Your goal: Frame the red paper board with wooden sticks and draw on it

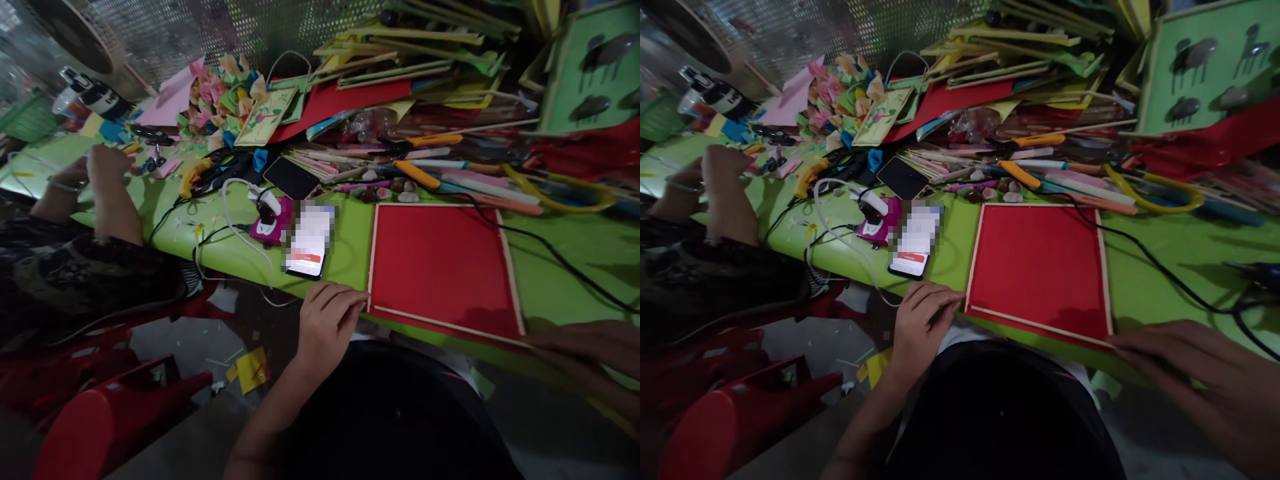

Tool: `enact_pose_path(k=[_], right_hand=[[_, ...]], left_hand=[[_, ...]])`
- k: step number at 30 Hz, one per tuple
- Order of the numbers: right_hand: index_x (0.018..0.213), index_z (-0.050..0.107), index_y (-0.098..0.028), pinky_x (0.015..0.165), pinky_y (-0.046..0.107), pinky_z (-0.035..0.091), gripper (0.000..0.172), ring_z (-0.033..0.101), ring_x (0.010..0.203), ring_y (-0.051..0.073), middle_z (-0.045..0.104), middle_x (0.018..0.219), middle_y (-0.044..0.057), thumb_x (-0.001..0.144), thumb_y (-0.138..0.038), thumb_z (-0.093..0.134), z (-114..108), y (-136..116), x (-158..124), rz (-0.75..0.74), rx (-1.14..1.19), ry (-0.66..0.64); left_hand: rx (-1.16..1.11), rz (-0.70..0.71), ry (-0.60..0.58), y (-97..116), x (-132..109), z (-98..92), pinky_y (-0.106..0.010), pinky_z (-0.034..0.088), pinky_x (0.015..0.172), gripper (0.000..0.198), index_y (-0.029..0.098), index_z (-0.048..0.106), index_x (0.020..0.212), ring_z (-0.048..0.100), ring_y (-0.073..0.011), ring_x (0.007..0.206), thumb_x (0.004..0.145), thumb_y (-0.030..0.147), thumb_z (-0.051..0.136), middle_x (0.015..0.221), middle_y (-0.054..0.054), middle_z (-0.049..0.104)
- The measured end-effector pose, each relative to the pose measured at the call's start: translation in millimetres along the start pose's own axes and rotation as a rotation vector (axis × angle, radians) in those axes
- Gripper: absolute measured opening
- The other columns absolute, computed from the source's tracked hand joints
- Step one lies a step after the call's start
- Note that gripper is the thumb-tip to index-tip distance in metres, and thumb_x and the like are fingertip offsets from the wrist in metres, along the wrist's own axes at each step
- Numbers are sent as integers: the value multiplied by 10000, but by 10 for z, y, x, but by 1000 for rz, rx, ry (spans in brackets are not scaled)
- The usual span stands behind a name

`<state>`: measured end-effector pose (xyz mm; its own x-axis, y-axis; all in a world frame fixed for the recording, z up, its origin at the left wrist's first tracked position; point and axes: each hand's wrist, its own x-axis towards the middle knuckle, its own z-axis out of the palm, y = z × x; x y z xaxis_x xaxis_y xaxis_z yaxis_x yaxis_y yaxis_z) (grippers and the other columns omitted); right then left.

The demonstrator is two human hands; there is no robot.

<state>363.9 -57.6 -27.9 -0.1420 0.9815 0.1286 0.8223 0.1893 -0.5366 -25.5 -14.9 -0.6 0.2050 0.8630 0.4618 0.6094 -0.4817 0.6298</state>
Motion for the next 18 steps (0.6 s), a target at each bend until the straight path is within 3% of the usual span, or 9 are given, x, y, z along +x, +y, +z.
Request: enact_pose_path(k=[2,5,13,18], right_hand=[[1061,803,-532,704,475,626,308,787,844,291,829,953,16,927,-589,531,32,191,-59,-101,-32,-79],[1125,783,-531,751,487,626,298,780,886,297,820,992,25,929,-516,559,46,298,-114,-130,-62,-107],[1132,767,-554,802,508,603,276,768,897,299,807,1002,15,943,-503,574,58,33,-74,-79,-11,-71],[1045,809,-418,740,393,623,266,781,865,260,816,1026,25,945,-529,590,-30,-245,41,-76,-48,-50]], left_hand=[[2,-16,-19,-3,-11,13,-351,566,857,117,204,765,1036,698,-179,870,1007,165,659,915,-33,790],[20,-27,-41,-12,-25,32,-366,557,859,111,213,769,1032,708,-195,894,1010,191,662,929,-35,798],[23,33,-108,-53,-35,22,-372,501,881,165,257,789,1074,699,-190,955,1004,185,658,1000,-27,797],[82,105,-134,-99,-73,13,-385,466,887,258,292,787,1111,672,-203,1005,972,124,648,1059,-16,775]])
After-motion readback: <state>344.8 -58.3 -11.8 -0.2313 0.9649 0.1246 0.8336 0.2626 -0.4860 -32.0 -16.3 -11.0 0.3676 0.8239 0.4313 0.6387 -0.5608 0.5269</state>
